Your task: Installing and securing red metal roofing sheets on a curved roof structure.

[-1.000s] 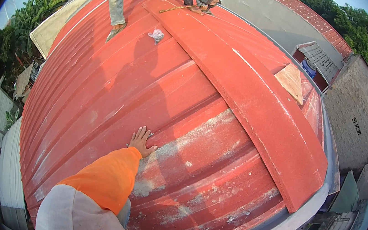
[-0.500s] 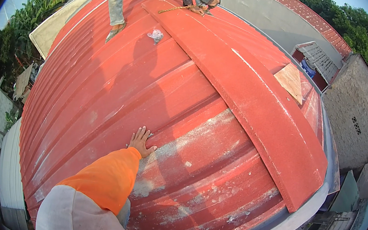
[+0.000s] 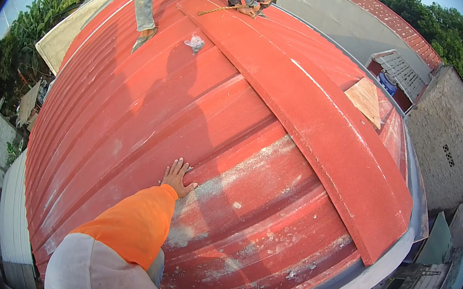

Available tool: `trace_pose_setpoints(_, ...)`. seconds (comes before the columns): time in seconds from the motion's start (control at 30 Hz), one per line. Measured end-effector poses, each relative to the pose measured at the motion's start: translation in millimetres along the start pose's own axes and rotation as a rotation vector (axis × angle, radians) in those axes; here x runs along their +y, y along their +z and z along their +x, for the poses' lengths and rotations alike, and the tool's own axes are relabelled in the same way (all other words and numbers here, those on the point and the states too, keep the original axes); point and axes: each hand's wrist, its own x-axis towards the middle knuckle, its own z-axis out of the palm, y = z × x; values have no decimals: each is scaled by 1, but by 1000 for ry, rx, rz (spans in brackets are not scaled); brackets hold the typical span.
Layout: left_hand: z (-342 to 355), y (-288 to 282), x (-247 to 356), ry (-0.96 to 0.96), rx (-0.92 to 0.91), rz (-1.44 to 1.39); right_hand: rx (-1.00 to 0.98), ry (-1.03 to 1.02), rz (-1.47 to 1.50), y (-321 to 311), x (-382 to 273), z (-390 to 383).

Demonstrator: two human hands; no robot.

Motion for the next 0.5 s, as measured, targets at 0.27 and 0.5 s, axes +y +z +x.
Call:
trace_pose_setpoints(0.27, 3, 18, -4, 34, 55, -4, 108, 682, 929, -104, -26, 33)
trace_pose_setpoints(0.5, 16, 38, -17, 127, 197, 62, 125, 546, 858, -97, -23, 34)
